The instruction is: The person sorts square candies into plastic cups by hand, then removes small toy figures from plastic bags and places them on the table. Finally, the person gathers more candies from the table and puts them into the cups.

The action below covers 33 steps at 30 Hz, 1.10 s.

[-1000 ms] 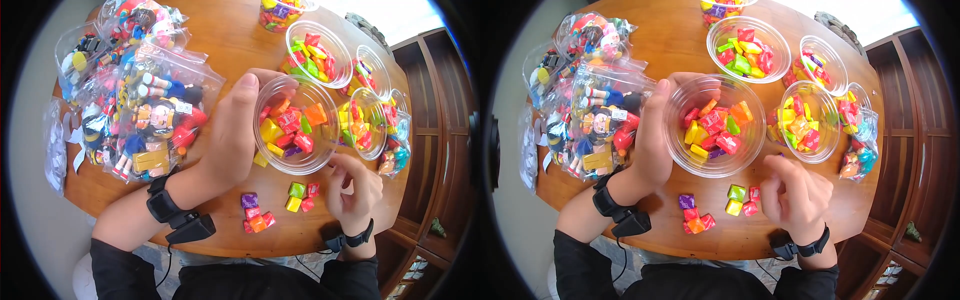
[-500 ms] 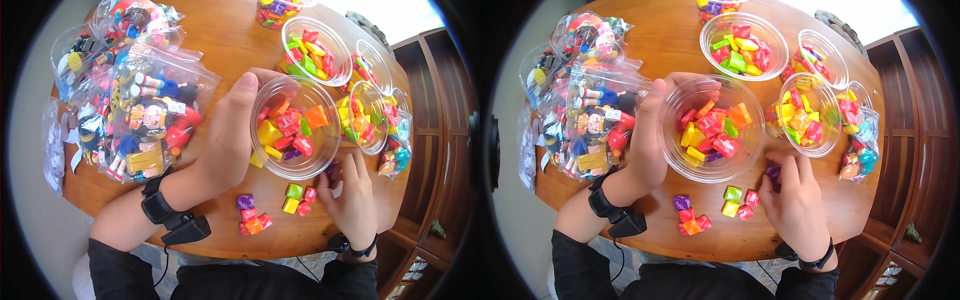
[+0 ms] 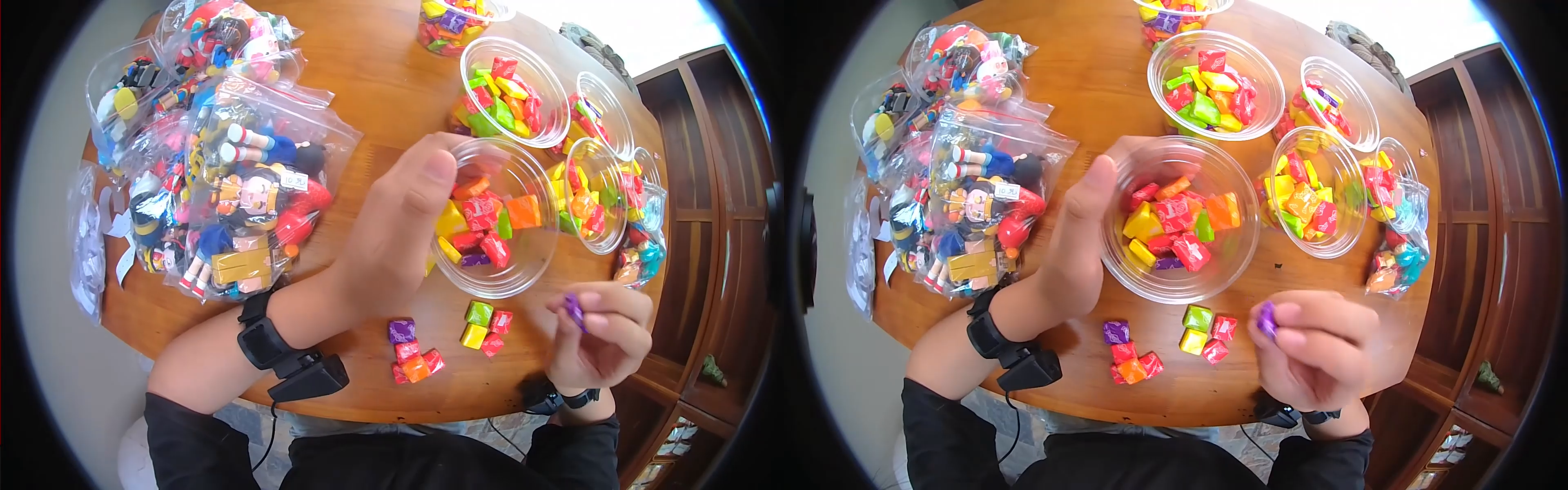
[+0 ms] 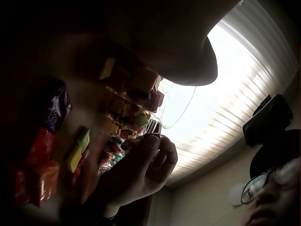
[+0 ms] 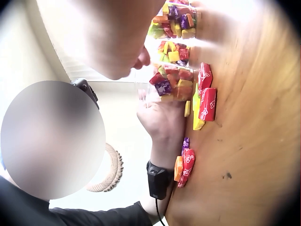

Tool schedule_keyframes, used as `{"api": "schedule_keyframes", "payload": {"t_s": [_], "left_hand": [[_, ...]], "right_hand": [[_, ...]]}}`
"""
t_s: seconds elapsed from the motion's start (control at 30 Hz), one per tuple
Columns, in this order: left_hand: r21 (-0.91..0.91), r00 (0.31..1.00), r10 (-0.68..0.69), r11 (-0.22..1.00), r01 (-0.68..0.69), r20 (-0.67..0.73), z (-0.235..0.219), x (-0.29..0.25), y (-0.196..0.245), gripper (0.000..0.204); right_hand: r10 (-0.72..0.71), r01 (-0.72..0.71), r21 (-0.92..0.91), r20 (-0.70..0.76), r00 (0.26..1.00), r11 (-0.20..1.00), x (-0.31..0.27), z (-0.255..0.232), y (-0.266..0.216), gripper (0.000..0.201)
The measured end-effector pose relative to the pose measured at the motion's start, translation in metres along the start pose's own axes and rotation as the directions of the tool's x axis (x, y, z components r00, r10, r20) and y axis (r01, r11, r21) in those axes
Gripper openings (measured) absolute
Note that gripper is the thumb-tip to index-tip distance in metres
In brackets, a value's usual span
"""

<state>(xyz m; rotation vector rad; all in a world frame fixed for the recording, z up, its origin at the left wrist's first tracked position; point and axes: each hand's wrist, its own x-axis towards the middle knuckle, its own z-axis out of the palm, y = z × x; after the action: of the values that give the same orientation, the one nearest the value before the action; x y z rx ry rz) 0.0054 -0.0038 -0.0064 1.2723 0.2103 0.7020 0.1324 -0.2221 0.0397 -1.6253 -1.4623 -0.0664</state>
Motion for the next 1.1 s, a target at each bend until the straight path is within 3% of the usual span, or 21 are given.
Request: {"api": "schedule_keyframes", "payload": {"t_s": [0.1, 0.2, 0.27, 0.33, 0.43, 0.5, 0.53, 0.57, 0.63, 0.7, 0.87, 1.0, 1.1], "left_hand": [[0.042, 0.997, 0.029, 0.999, -0.033, 0.077, 0.003, -0.001, -0.001, 0.059], [0.084, 0.970, 0.118, 0.987, -0.138, 0.213, 0.004, 0.000, -0.004, 0.061], [0.082, 0.971, 0.111, 0.988, -0.131, 0.213, 0.006, -0.002, -0.004, 0.061], [0.083, 0.971, 0.104, 0.989, -0.124, 0.214, 0.006, -0.002, -0.004, 0.060], [0.079, 0.973, 0.083, 0.992, -0.102, 0.214, 0.005, -0.001, -0.002, 0.059], [0.104, 0.965, 0.076, 0.989, -0.105, 0.249, 0.004, -0.001, 0.000, 0.058], [0.104, 0.965, 0.077, 0.989, -0.106, 0.251, 0.004, -0.001, 0.000, 0.058], [0.103, 0.962, 0.078, 0.989, -0.108, 0.261, 0.004, -0.002, -0.001, 0.057], [0.102, 0.958, 0.077, 0.989, -0.109, 0.276, 0.003, -0.002, 0.000, 0.059], [0.111, 0.939, -0.046, 0.994, 0.008, 0.340, 0.001, -0.002, 0.004, 0.085], [0.140, 0.941, -0.055, 0.990, 0.008, 0.333, 0.000, -0.001, 0.006, 0.083], [0.129, 0.941, -0.049, 0.992, 0.005, 0.336, 0.001, -0.001, 0.003, 0.084], [0.176, 0.939, -0.022, 0.984, -0.040, 0.342, 0.000, 0.000, 0.003, 0.085]], "right_hand": [[-0.080, 0.083, 0.067, -0.054, 0.995, 0.994, -0.005, -0.006, 0.003, 0.045], [-0.085, 0.085, -0.025, -0.032, 0.996, 0.996, -0.001, -0.007, -0.001, 0.046], [-0.007, 0.028, -0.165, 0.126, 0.992, 0.986, 0.005, -0.007, -0.006, 0.032], [-0.027, 0.051, -0.207, 0.121, 0.992, 0.977, 0.004, -0.013, -0.004, 0.025], [-0.107, 0.103, -0.061, -0.063, 0.992, 0.993, -0.001, -0.009, 0.006, 0.022], [-0.288, 0.242, 0.189, 0.279, 0.916, 0.952, 0.006, -0.021, 0.005, 0.022], [-0.303, 0.280, 0.116, 0.381, 0.874, 0.953, 0.012, -0.019, -0.001, 0.027], [-0.303, 0.280, 0.115, 0.379, 0.874, 0.953, 0.017, -0.010, -0.002, 0.027], [-0.221, 0.287, -0.035, 0.553, 0.803, 0.957, 0.024, 0.004, -0.003, 0.032], [-0.151, 0.212, -0.038, 0.583, 0.798, 0.977, 0.029, 0.006, -0.003, 0.037], [0.007, 0.086, -0.110, 0.655, 0.756, 0.990, 0.028, 0.001, -0.005, 0.039], [0.018, 0.097, -0.141, 0.651, 0.759, 0.985, 0.026, -0.001, -0.006, 0.037], [-0.064, 0.209, -0.163, 0.623, 0.780, 0.964, 0.021, 0.001, 0.001, 0.032]]}}
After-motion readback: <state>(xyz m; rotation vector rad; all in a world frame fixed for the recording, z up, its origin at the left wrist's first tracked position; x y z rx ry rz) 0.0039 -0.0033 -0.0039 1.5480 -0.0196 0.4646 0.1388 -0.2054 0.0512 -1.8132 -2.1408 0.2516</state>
